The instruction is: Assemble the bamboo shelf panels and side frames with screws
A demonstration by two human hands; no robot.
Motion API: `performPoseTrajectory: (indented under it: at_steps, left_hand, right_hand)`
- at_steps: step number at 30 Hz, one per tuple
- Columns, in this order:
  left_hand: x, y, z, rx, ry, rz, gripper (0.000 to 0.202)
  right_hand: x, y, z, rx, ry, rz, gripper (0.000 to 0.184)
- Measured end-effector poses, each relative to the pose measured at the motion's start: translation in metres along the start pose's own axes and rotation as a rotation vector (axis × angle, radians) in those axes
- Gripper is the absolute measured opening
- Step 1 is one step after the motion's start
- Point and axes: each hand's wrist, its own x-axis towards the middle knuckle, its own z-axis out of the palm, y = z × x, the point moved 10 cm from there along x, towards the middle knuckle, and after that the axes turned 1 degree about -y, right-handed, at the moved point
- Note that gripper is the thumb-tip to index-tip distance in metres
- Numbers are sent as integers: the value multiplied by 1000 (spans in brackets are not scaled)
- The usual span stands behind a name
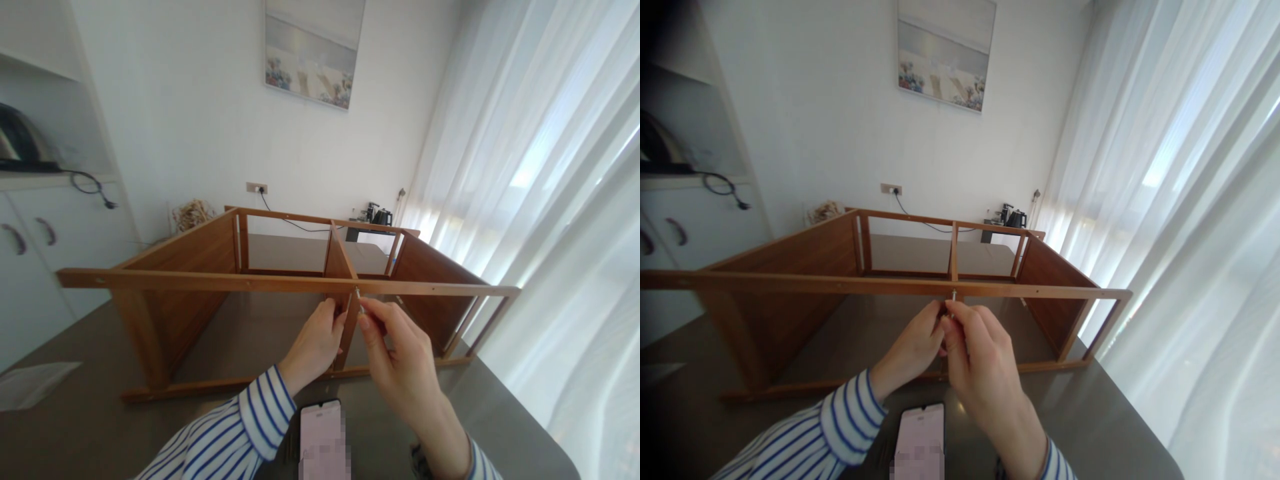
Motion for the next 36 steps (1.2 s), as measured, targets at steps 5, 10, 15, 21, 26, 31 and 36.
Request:
performPoseTrajectory:
  at_steps: [5, 10, 15, 21, 26, 31, 36]
  left_hand:
    - [1, -1, 1, 29, 5, -2, 32]
    - [1, -3, 0, 33, 8, -5, 31]
    - [0, -1, -2, 45, 21, 8, 31]
    - [1, -2, -1, 49, 21, 8, 31]
    - [1, -2, 0, 45, 10, -6, 31]
    - [1, 1, 0, 19, -3, -6, 33]
    - [0, 0, 0, 18, 0, -18, 33]
  right_hand:
    - [-7, 15, -2, 111, 42, 139, 23]
    - [-11, 28, 1, 239, 1, 234, 19]
    - [-9, 22, -4, 108, -46, 110, 18]
    - [-7, -3, -16, -244, 33, -103, 21]
    - [-6, -13, -12, -221, 24, -112, 20]
    - [-5, 10, -7, 27, 4, 150, 16]
    - [-9, 31, 2, 222, -55, 338, 18]
